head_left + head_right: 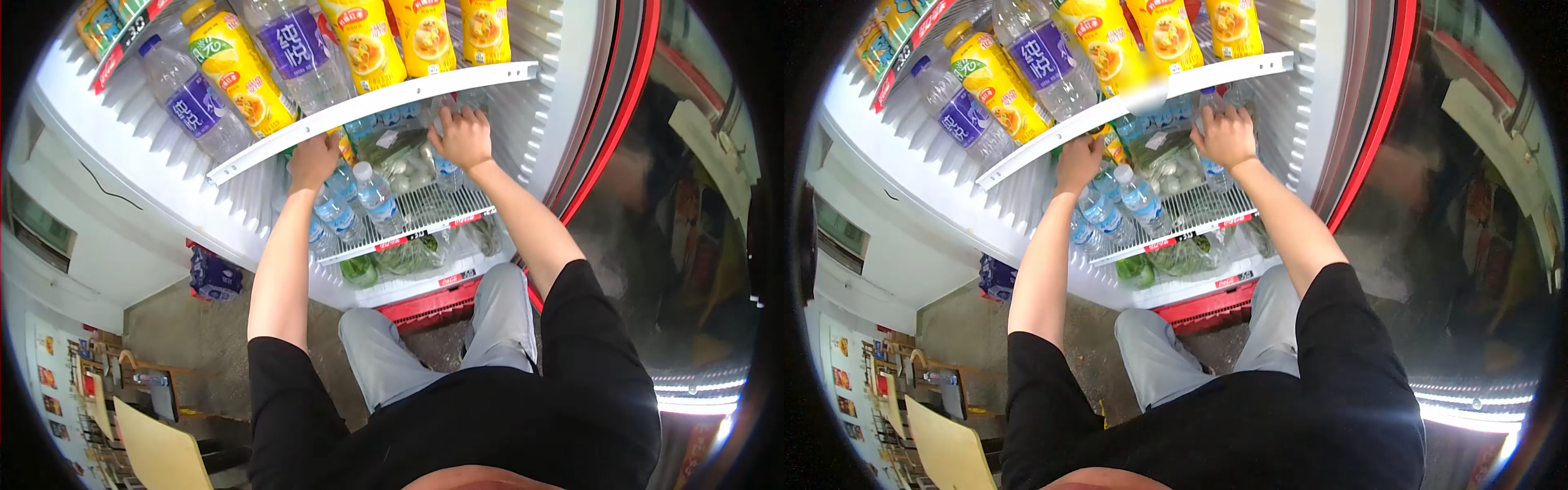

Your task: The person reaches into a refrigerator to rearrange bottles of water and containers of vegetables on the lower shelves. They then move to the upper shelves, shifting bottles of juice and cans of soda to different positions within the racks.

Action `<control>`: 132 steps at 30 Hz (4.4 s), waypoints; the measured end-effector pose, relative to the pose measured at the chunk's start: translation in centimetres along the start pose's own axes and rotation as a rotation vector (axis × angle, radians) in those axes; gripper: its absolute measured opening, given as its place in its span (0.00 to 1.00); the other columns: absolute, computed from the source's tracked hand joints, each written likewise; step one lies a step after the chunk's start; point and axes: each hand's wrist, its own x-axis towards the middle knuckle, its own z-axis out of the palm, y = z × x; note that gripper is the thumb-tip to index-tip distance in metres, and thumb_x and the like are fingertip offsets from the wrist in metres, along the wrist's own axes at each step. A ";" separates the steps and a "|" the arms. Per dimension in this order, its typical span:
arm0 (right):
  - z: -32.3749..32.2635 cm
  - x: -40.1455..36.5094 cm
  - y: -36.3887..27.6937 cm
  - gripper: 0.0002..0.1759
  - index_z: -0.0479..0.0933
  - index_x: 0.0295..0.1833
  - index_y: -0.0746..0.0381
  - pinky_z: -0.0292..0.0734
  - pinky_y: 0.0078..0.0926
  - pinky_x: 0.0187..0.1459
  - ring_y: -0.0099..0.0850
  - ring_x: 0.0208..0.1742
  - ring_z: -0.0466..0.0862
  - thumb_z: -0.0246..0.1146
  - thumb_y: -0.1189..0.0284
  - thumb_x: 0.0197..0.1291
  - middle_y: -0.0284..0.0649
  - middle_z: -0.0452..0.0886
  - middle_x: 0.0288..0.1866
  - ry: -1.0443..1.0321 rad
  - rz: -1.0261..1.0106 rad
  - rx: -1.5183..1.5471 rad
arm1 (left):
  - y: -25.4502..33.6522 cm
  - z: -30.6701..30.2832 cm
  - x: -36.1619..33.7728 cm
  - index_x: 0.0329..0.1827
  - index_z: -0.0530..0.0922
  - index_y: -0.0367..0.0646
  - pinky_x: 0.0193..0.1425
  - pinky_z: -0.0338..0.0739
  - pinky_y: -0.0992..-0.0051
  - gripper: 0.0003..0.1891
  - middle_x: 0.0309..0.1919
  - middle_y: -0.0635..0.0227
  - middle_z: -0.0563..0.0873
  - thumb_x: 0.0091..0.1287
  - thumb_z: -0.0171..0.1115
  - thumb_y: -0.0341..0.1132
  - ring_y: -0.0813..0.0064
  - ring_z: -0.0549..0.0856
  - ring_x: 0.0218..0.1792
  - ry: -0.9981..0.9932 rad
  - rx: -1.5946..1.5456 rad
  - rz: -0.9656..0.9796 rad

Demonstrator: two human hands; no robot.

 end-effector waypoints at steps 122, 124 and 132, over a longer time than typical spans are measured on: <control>2.6 8.5 -10.0 0.24 0.87 0.39 0.63 0.73 0.31 0.30 0.29 0.25 0.81 0.67 0.50 0.66 0.39 0.85 0.25 -0.856 -0.207 0.651 | 0.3 -1.6 -0.6 0.47 0.89 0.41 0.43 0.80 0.59 0.36 0.23 0.55 0.84 0.59 0.71 0.69 0.57 0.87 0.30 -0.554 -0.128 0.299; 1.5 8.6 -10.1 0.36 0.87 0.34 0.63 0.77 0.45 0.36 0.47 0.32 0.85 0.58 0.38 0.66 0.52 0.85 0.27 -0.886 -0.189 0.610 | 0.5 -1.6 -0.7 0.45 0.89 0.42 0.41 0.79 0.62 0.34 0.23 0.58 0.84 0.58 0.73 0.68 0.61 0.86 0.29 -0.569 -0.126 0.291; 1.6 8.8 -10.6 0.40 0.86 0.29 0.64 0.78 0.50 0.37 0.54 0.31 0.86 0.57 0.34 0.64 0.57 0.85 0.27 -0.860 -0.237 0.643 | 0.4 -2.2 -1.2 0.42 0.88 0.41 0.38 0.77 0.67 0.30 0.24 0.61 0.85 0.59 0.75 0.64 0.64 0.85 0.28 -0.509 -0.262 0.276</control>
